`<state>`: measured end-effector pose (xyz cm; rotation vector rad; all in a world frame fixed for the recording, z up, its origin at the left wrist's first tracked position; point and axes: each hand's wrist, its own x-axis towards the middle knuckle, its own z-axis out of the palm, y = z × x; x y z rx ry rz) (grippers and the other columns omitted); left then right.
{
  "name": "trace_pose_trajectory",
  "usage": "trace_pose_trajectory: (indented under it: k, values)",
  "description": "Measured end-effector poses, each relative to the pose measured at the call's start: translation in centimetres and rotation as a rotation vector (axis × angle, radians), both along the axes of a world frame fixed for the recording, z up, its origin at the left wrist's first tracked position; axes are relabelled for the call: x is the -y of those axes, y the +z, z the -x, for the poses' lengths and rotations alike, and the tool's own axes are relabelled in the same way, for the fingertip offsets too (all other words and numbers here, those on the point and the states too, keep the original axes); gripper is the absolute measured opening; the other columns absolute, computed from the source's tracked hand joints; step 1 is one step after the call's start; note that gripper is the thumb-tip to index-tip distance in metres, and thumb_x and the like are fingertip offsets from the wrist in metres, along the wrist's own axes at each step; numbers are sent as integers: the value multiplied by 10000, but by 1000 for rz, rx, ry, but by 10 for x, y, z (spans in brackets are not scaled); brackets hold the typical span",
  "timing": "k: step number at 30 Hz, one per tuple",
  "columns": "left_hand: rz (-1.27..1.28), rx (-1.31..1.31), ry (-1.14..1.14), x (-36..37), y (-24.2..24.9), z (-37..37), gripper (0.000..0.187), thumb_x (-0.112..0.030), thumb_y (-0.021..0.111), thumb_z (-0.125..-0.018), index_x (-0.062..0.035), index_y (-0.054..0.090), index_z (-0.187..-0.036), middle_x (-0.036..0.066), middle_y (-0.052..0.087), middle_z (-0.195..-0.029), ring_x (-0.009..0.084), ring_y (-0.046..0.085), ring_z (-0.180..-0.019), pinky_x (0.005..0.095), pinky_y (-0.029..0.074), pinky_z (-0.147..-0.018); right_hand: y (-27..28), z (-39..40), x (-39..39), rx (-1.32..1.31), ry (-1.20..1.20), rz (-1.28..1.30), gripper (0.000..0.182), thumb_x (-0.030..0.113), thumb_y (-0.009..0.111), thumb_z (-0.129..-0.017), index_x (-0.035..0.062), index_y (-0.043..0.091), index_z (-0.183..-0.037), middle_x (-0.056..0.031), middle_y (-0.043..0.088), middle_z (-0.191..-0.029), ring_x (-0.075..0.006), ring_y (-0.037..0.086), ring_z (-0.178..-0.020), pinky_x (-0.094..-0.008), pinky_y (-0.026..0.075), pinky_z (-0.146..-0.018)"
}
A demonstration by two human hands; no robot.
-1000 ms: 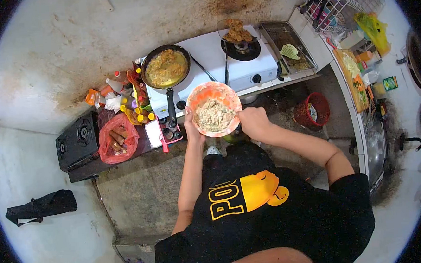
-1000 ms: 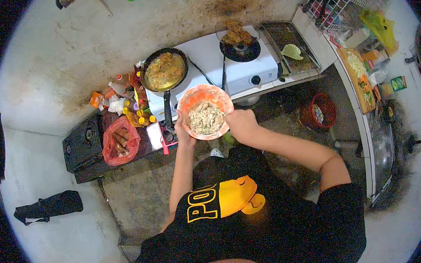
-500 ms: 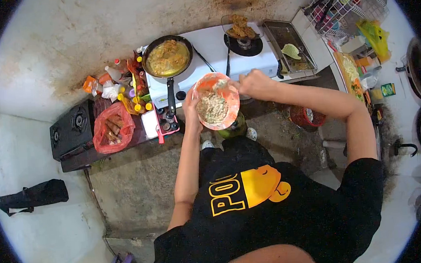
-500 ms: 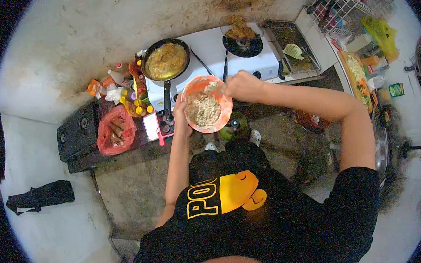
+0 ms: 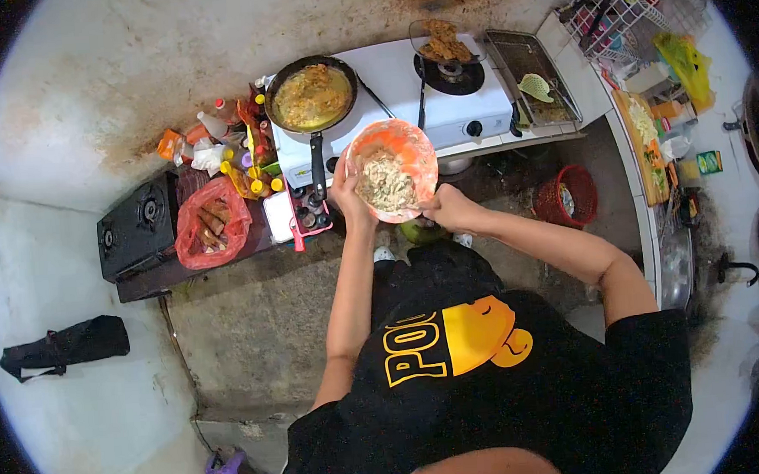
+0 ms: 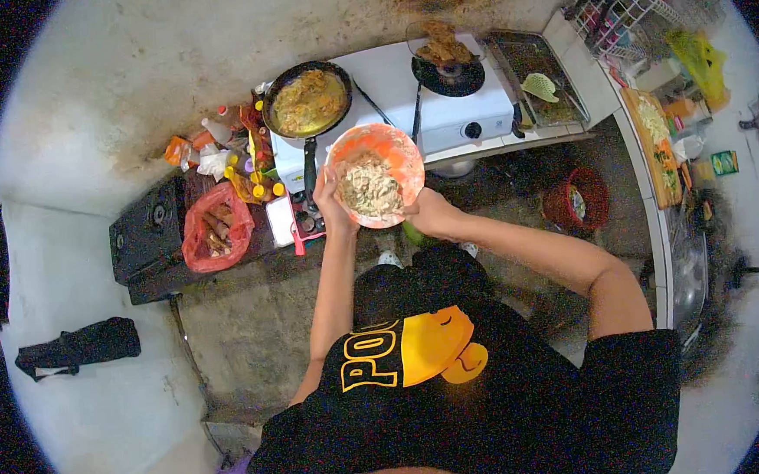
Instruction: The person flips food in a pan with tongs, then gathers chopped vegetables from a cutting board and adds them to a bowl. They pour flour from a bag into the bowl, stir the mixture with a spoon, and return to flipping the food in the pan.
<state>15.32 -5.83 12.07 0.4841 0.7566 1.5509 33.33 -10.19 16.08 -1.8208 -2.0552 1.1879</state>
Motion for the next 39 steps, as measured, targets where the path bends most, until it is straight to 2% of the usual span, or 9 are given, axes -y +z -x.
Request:
trace_pose_trajectory:
  k: [2,5,13,14,19,22,27,31,39]
  values:
    - [-64,70,-21,0,-10,-8,376,-193,447,-899,22,465,-1207,117,563,-1094,222,554,-1047,337,461,-873,38,10,1,-414,-325,624,274,117,552,-863,-4,594,-1106,2,401,-483,-65,370,-383,-267,293,-345]
    - [-29,191,-64,4,-3,-16,380,-173,421,-877,5,425,-1213,125,540,-1132,234,558,-1038,349,477,-862,51,10,-12,-764,-453,890,245,124,499,-899,27,581,-1109,96,268,-515,-14,206,-374,-202,142,-338]
    - [88,218,-159,8,-6,-16,415,-165,393,-841,-20,384,-1230,132,512,-1172,260,544,-1069,388,475,-889,60,-32,-76,-702,-369,976,64,141,477,-884,80,475,-866,93,246,-505,-7,190,-388,-188,121,-352]
    - [33,185,-198,8,-19,-14,512,-384,390,-927,-32,347,-1296,143,486,-1235,278,514,-1110,405,449,-921,60,-40,-79,-582,-380,916,84,125,461,-878,80,517,-834,82,286,-500,-19,234,-387,-201,144,-350]
    - [48,199,-225,11,-16,-4,519,-384,386,-927,-21,358,-1297,146,471,-1263,282,506,-1118,412,426,-943,61,-53,-75,-74,-63,367,195,149,486,-872,52,577,-729,-28,456,-509,-126,416,-381,-285,269,-355]
    - [57,229,-217,10,-21,5,531,-393,377,-926,-13,365,-1297,148,476,-1260,286,504,-1120,409,420,-949,71,-42,-59,430,229,-523,96,110,530,-777,41,570,-831,-158,593,-650,-283,622,-610,-405,439,-475]
    - [29,229,-281,10,-14,20,518,-356,386,-914,-7,366,-1296,149,480,-1256,290,516,-1104,411,438,-930,59,-6,-46,712,339,-595,269,121,554,-756,135,532,-1023,-76,628,-686,-270,633,-636,-403,475,-514]
    - [122,209,-276,13,-2,24,502,-328,401,-904,-3,372,-1286,152,489,-1237,285,528,-1088,406,451,-915,50,-3,-61,377,488,-799,321,155,589,-732,154,580,-1053,-69,548,-538,-239,582,-483,-357,427,-416]
    - [204,297,-305,18,1,27,446,-181,427,-852,-19,381,-1265,141,514,-1186,273,547,-1067,391,475,-889,90,-18,-47,455,1096,-952,285,119,551,-736,33,591,-1005,-35,537,-555,-187,592,-496,-327,441,-409]
